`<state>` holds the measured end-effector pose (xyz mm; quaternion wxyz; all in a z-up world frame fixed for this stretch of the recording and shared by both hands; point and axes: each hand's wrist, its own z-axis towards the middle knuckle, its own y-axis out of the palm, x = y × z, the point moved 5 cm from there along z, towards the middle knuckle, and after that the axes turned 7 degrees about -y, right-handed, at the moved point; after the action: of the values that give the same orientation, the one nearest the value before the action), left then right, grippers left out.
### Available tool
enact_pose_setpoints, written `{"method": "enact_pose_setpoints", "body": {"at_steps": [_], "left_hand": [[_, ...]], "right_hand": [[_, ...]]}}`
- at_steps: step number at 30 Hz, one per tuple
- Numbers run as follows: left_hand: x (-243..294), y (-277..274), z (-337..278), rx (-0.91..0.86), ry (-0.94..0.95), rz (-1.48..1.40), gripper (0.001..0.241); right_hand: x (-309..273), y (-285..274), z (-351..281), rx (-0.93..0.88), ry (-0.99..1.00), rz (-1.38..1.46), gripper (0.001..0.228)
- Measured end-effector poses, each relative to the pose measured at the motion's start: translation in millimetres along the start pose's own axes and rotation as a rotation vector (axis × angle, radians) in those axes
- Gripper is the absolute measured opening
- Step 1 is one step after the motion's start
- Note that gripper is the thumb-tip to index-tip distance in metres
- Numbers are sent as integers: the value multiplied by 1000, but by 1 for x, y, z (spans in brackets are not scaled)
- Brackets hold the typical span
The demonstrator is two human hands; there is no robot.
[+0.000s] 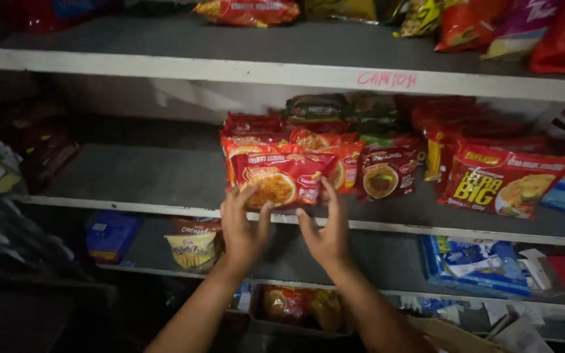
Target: Organizing and stacking various packets of instant noodles on pantry shelves.
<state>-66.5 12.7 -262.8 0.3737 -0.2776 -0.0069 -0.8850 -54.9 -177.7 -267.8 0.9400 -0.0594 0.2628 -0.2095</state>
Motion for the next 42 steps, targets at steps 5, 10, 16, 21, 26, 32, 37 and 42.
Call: {"method": "enact_pose_setpoints", "body": {"at_steps": [5,10,16,21,26,32,37,42], "left_hand": [[45,0,24,98,244,-156,51],[108,-4,85,123,461,-210,51],[177,-2,173,30,399,-303,46],[177,47,225,-97,379,-235,55],[167,83,252,-256,260,-114,54],[180,80,243,-453,-2,237,45],[175,87,231,-166,195,282,30],[179,84,214,66,332,273,23]], "right_hand": [[-25,-47,25,120,-120,-82,69],[-74,-100,81,190,-356,-275,80],[-93,-150,163,183,-515,-563,94],[-71,-169,222,79,-564,-688,66],[-50,-173,246,21,-398,-554,50],[-37,-175,249,30,-292,-515,31],[-34,-175,244,38,-339,-600,21],[-33,-180,227,98,-442,-679,21]]}}
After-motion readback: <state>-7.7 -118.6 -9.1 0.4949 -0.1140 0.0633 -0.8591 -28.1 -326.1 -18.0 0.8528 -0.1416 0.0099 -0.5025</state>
